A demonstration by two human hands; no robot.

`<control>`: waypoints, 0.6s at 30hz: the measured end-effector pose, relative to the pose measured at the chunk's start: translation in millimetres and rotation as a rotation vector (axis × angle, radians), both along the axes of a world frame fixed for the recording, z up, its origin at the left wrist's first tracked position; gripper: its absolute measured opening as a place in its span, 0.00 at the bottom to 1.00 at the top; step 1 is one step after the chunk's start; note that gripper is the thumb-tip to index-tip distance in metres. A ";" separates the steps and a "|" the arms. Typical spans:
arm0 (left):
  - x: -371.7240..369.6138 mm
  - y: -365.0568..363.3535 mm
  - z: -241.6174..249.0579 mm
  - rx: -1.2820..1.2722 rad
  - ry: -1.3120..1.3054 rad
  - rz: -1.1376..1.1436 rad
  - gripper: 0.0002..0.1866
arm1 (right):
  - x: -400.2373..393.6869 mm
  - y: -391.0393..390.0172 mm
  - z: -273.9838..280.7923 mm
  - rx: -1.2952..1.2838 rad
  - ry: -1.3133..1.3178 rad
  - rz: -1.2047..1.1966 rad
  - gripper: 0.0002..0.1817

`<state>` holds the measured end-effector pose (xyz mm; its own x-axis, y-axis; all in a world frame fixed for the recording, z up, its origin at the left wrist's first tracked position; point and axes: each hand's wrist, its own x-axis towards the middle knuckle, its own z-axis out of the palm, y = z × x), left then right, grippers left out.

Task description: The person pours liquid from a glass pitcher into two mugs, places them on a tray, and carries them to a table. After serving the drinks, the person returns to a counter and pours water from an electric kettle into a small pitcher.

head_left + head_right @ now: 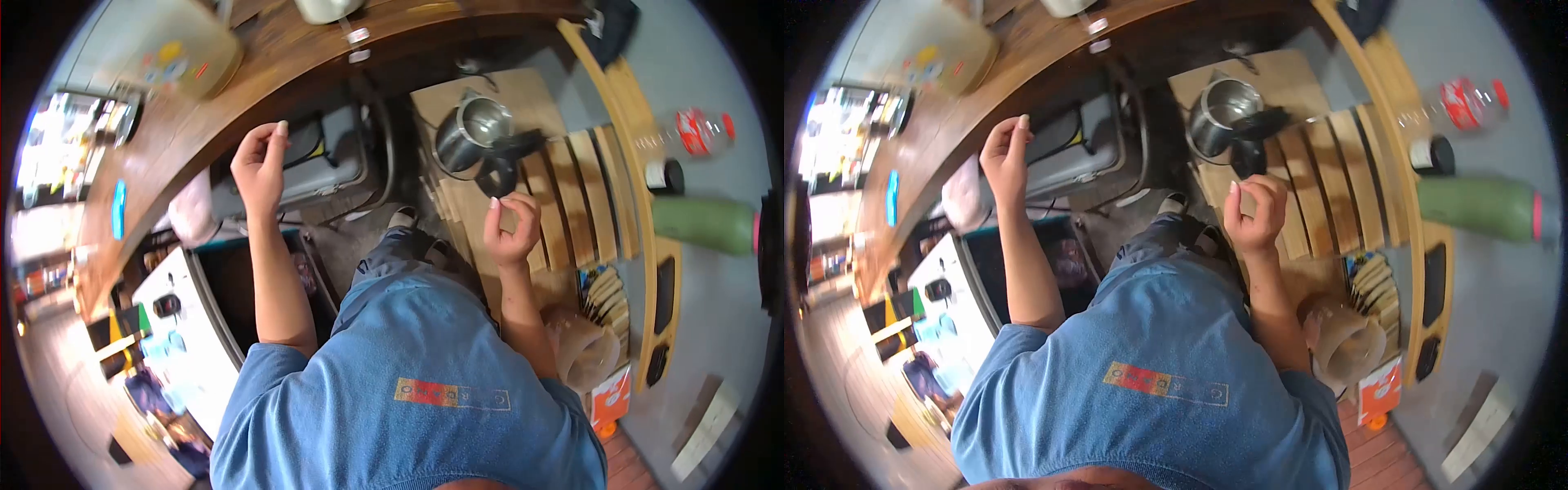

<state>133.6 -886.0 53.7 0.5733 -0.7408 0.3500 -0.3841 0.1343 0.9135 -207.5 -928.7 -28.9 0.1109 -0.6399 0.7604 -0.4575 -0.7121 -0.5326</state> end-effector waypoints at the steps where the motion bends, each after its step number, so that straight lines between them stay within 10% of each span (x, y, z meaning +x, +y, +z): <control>1: 0.5 13.8 -1.0 0.029 0.008 0.034 0.07 | 5.0 0.4 -1.1 0.008 -0.020 0.037 0.15; 18: 95.6 270.2 -16.7 0.142 0.036 0.746 0.11 | 163.3 65.6 26.0 0.114 -0.005 0.637 0.09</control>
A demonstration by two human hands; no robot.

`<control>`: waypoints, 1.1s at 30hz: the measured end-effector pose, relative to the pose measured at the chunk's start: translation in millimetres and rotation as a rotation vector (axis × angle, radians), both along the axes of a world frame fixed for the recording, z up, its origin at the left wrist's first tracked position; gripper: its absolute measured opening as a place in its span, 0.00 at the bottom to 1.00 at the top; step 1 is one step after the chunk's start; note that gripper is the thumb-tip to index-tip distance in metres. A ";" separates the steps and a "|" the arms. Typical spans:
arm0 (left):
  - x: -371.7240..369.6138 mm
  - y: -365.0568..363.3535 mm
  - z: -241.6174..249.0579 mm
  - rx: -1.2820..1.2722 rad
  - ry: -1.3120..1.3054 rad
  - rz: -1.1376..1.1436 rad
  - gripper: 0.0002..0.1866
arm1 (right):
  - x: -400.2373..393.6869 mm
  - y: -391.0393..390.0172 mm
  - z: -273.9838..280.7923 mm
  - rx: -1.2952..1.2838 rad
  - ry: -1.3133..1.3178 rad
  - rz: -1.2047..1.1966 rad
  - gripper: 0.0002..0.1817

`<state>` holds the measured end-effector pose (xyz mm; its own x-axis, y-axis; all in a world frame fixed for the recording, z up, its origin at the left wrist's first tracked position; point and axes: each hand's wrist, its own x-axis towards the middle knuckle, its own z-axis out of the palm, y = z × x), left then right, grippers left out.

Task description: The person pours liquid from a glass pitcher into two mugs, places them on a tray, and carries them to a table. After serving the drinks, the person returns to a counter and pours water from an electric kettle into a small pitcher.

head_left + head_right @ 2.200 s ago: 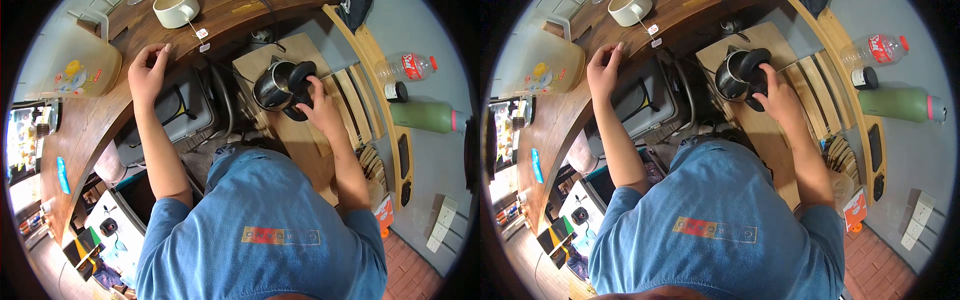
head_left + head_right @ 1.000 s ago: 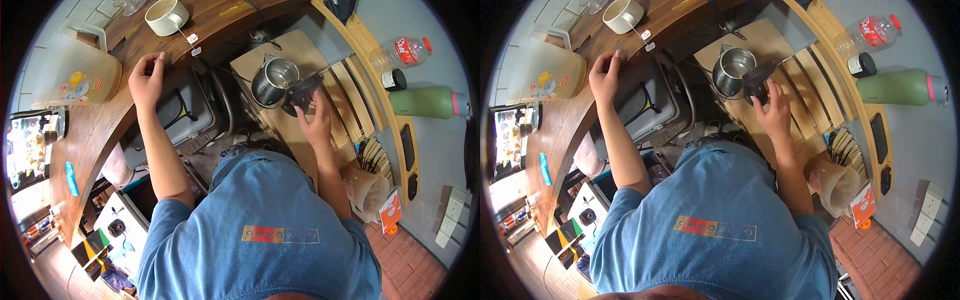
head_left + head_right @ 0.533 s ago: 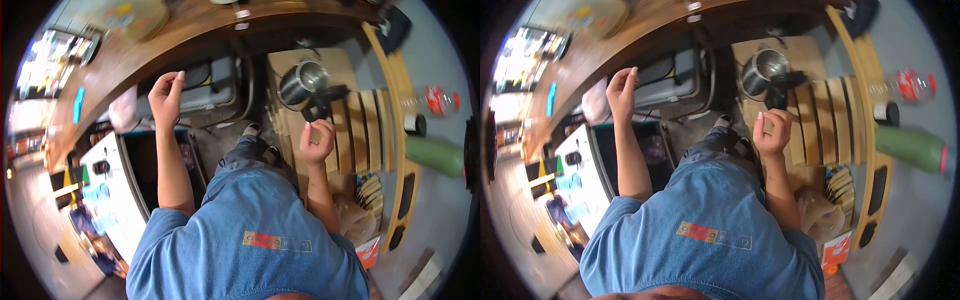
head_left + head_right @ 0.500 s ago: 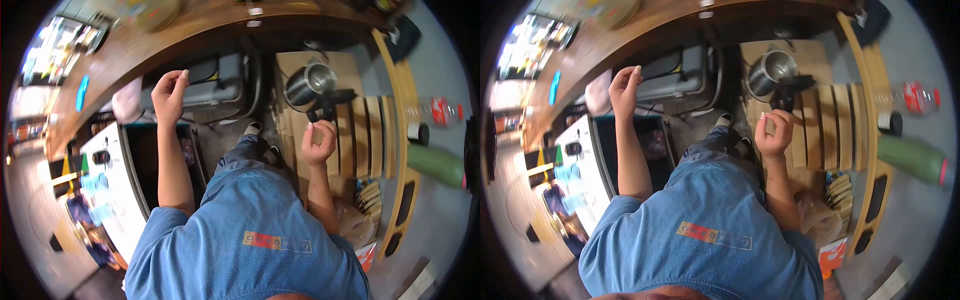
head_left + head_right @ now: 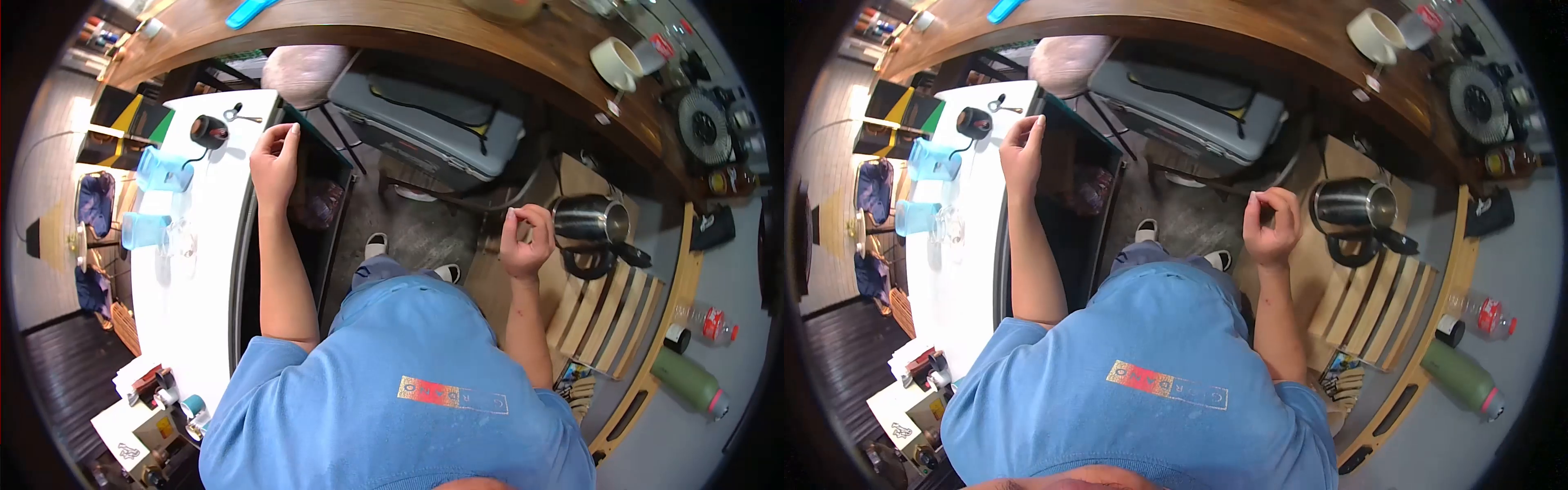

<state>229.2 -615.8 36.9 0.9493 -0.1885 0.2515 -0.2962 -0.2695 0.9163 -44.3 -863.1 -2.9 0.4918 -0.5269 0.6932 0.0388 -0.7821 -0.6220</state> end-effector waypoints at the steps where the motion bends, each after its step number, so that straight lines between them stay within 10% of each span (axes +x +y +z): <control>1: 13.7 14.4 -0.5 0.107 -0.038 0.068 0.11 | 12.8 10.6 0.9 0.030 -0.008 0.003 0.08; 14: 211.2 163.0 -43.6 0.910 -0.271 0.438 0.15 | 131.5 131.0 5.0 0.179 0.144 0.194 0.05; 26: 233.5 170.9 -43.1 0.993 -0.402 0.514 0.13 | 139.0 106.7 11.9 0.172 0.164 0.195 0.05; 33: 170.9 172.5 -8.7 0.636 -0.439 0.472 0.15 | 138.8 91.7 10.1 0.186 0.149 0.273 0.05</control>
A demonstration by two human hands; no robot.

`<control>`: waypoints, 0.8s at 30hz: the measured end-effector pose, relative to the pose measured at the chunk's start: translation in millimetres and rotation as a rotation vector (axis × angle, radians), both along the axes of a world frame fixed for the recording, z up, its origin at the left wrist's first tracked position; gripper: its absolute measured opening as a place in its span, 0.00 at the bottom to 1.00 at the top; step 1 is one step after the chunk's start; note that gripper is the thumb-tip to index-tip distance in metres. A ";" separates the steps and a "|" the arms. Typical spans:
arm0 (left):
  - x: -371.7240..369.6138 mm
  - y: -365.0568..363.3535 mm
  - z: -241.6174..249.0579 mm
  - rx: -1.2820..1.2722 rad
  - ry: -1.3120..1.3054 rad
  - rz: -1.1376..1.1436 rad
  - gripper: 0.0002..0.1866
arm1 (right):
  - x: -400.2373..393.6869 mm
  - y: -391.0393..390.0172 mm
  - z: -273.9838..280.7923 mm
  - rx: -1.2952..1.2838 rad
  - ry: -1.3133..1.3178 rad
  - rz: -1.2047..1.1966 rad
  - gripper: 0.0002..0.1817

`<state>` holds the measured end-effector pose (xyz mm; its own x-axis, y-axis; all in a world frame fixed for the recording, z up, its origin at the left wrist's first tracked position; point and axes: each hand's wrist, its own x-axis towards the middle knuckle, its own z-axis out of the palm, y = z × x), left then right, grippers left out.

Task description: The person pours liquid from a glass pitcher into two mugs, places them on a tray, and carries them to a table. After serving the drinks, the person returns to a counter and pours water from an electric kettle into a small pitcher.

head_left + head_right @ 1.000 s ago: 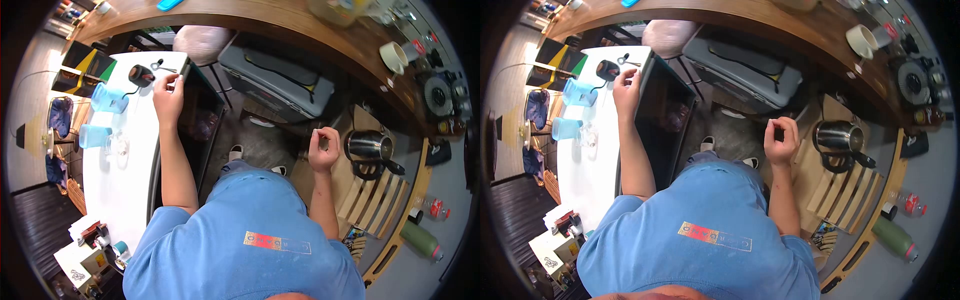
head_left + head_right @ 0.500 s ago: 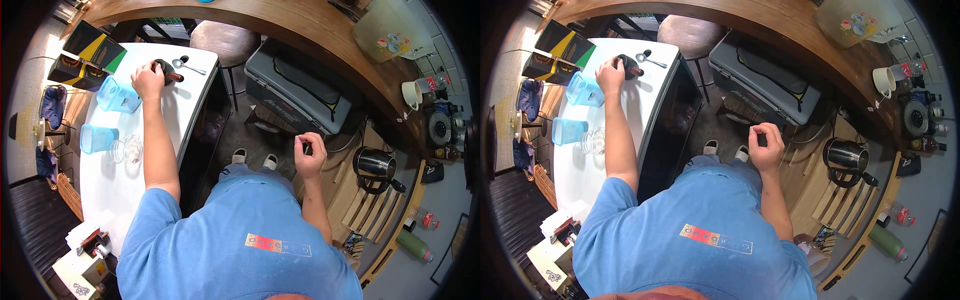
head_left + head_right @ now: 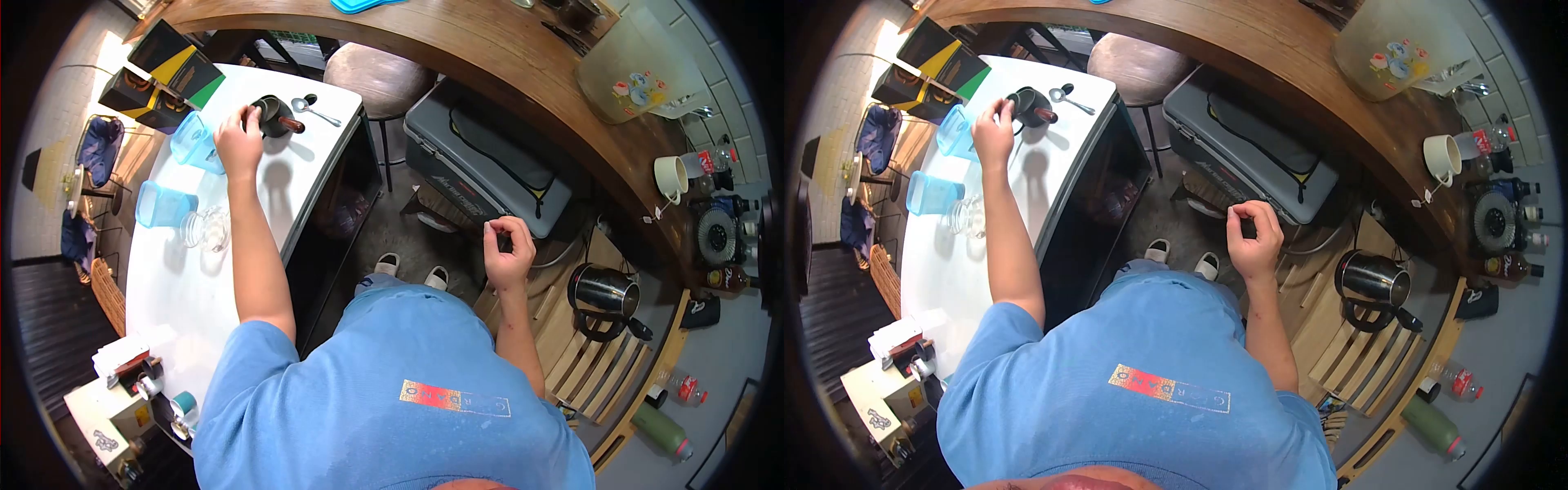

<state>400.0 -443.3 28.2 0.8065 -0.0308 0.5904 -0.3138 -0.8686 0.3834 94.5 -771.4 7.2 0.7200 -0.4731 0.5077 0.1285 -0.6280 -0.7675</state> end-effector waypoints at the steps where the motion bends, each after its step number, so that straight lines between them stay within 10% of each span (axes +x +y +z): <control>1: -15.9 -1.7 -0.6 -0.023 0.031 0.002 0.15 | 0.7 -1.9 -2.4 0.007 -0.002 0.012 0.05; 20: -74.9 -9.6 -79.8 0.238 0.081 0.260 0.18 | 5.5 -31.7 -4.2 -0.002 0.003 0.015 0.04; 24: -37.0 -35.9 -62.3 -0.817 0.660 0.029 0.24 | -3.5 -36.0 -3.4 0.008 -0.001 -0.045 0.04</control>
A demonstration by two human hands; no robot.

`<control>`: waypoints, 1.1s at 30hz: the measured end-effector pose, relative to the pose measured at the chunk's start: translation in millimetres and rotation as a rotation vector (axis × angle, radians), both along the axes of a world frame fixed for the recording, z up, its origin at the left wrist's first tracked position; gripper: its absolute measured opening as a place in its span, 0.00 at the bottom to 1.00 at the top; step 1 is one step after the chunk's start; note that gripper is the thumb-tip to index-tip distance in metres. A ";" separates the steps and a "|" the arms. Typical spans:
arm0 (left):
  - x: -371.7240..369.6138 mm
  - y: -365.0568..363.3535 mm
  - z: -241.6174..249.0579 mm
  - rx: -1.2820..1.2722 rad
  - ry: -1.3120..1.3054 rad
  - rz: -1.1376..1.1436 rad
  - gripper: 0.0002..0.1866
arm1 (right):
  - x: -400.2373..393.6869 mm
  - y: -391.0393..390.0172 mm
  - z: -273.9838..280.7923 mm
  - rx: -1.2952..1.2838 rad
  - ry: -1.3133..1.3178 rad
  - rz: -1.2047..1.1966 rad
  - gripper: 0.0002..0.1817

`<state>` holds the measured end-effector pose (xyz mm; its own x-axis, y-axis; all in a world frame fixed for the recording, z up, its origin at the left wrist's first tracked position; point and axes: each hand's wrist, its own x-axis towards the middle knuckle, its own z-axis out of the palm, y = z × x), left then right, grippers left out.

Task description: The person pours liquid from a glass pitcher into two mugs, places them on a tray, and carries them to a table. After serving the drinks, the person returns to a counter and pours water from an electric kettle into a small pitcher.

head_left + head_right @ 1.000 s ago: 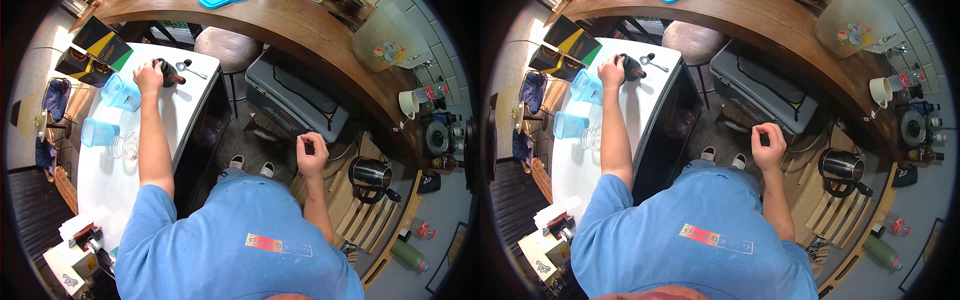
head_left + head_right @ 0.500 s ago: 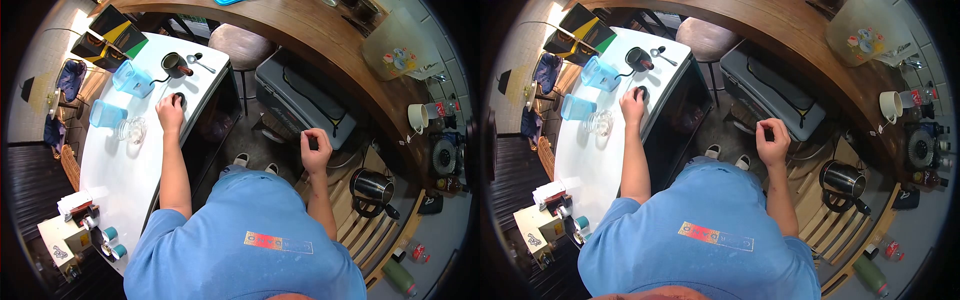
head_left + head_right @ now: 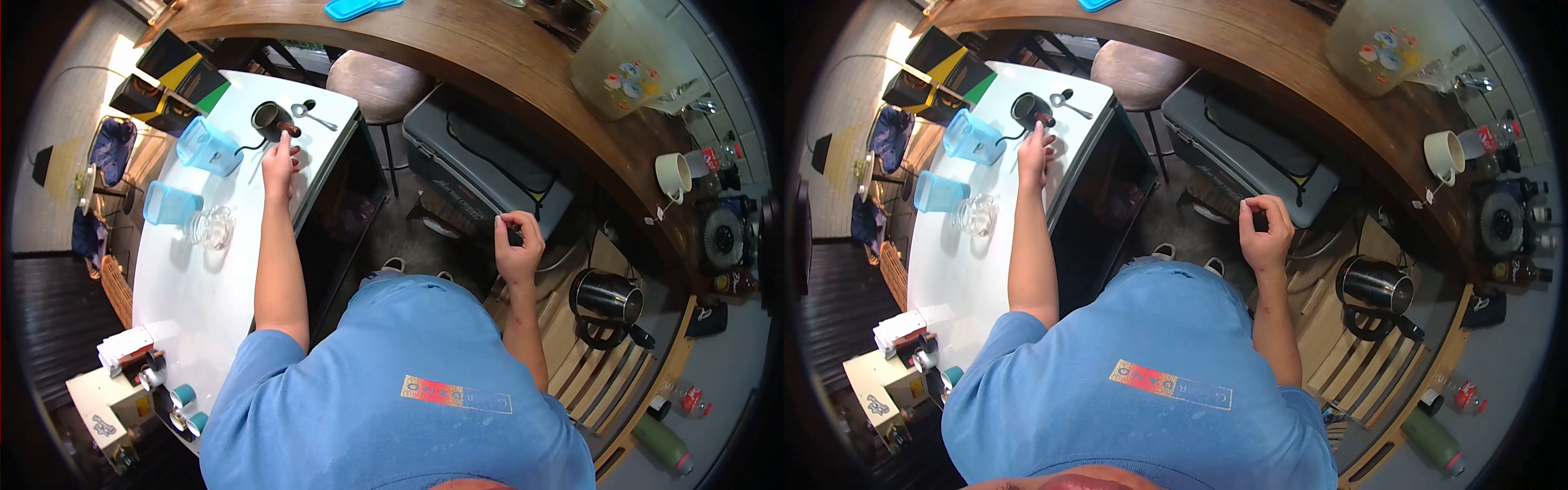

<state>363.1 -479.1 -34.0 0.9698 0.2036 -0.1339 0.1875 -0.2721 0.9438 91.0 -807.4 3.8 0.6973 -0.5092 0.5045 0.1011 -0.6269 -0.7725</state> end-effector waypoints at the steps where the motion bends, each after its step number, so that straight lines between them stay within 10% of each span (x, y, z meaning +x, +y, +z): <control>1: 9.6 -7.4 1.8 -0.429 0.182 -0.030 0.27 | -2.5 -2.3 -0.9 -0.001 -0.004 -0.017 0.04; 10: 74.2 -23.7 -19.1 -0.998 0.254 0.127 0.15 | -39.0 -15.0 -5.4 0.047 -0.010 -0.222 0.04; 18: 26.4 -52.2 -12.1 -0.650 -0.017 0.109 0.11 | -41.5 -4.0 1.2 0.046 -0.005 -0.245 0.04; 33: -90.6 -88.3 49.2 -0.423 0.243 -0.407 0.11 | -47.6 11.2 1.7 0.045 0.000 -0.430 0.03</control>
